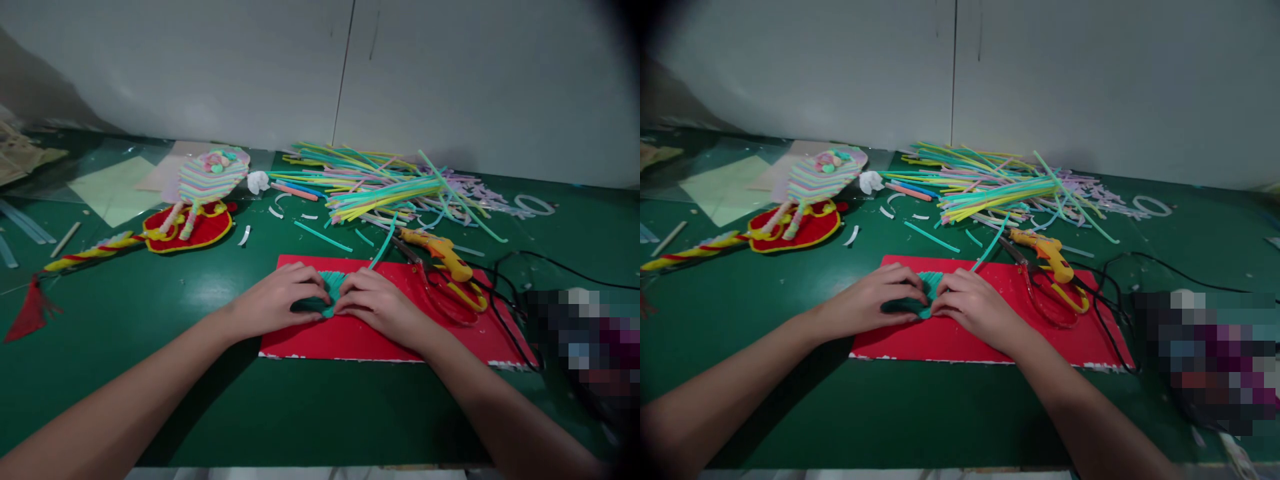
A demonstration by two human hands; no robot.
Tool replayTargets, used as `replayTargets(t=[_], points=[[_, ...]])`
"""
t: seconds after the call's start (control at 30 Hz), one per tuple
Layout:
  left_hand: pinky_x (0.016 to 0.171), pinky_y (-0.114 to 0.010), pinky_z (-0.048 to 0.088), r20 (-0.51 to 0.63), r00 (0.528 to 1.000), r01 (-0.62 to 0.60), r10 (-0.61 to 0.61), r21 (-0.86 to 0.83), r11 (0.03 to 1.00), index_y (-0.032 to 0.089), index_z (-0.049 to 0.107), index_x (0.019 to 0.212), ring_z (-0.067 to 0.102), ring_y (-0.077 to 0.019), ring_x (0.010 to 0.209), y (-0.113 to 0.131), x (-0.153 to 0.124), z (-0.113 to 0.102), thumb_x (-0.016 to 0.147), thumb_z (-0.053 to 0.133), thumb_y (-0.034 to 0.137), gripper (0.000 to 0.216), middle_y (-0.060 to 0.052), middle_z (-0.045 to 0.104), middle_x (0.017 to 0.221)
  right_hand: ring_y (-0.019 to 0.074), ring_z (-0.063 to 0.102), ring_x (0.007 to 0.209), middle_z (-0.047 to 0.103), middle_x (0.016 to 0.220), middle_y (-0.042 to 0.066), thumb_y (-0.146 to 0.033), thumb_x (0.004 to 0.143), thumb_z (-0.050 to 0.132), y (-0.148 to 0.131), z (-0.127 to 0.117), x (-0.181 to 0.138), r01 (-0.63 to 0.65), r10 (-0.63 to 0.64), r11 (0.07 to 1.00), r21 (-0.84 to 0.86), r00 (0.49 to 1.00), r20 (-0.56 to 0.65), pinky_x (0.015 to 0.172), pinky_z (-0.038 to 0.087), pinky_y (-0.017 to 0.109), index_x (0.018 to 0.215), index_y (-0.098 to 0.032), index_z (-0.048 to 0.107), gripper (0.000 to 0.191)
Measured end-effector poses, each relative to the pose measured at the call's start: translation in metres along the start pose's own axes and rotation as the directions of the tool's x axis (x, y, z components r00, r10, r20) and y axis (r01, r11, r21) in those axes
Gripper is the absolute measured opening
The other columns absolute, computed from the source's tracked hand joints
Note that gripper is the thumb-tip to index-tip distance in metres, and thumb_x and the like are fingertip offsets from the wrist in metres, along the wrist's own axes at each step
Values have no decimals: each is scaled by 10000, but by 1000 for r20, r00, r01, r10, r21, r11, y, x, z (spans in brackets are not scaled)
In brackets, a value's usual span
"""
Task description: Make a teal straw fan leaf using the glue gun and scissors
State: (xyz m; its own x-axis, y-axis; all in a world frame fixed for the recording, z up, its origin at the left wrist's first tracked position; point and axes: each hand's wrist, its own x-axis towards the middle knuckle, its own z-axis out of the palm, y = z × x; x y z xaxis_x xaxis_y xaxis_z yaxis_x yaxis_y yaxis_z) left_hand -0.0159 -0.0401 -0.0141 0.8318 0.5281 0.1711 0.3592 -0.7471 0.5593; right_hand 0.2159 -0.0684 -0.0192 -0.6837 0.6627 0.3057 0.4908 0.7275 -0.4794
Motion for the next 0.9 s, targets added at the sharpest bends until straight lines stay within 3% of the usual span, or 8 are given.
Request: replayTargets(t=[0.7,0.9], points=[[882,-310,398,12,1000,-7,7,-3,1000,222,644,1012,530,-177,1001,0,0,0,859,606,295,173,-39,600,1051,156,542,837,630,872,54,-247,907,518,0,2,1,0,0,1000,9,1000,-1,765,419,306,849,-202,682,180],[881,-313,402,17,1000,0,0,1,1000,224,642,1023,531,-180,996,1,1,-1,866,597,302,181,-42,599,1055,152,545,846,622,864,40,-242,874,577,4,-7,-3,-32,36,997,73,998,-61,771,433,300,866,-211,700,127]])
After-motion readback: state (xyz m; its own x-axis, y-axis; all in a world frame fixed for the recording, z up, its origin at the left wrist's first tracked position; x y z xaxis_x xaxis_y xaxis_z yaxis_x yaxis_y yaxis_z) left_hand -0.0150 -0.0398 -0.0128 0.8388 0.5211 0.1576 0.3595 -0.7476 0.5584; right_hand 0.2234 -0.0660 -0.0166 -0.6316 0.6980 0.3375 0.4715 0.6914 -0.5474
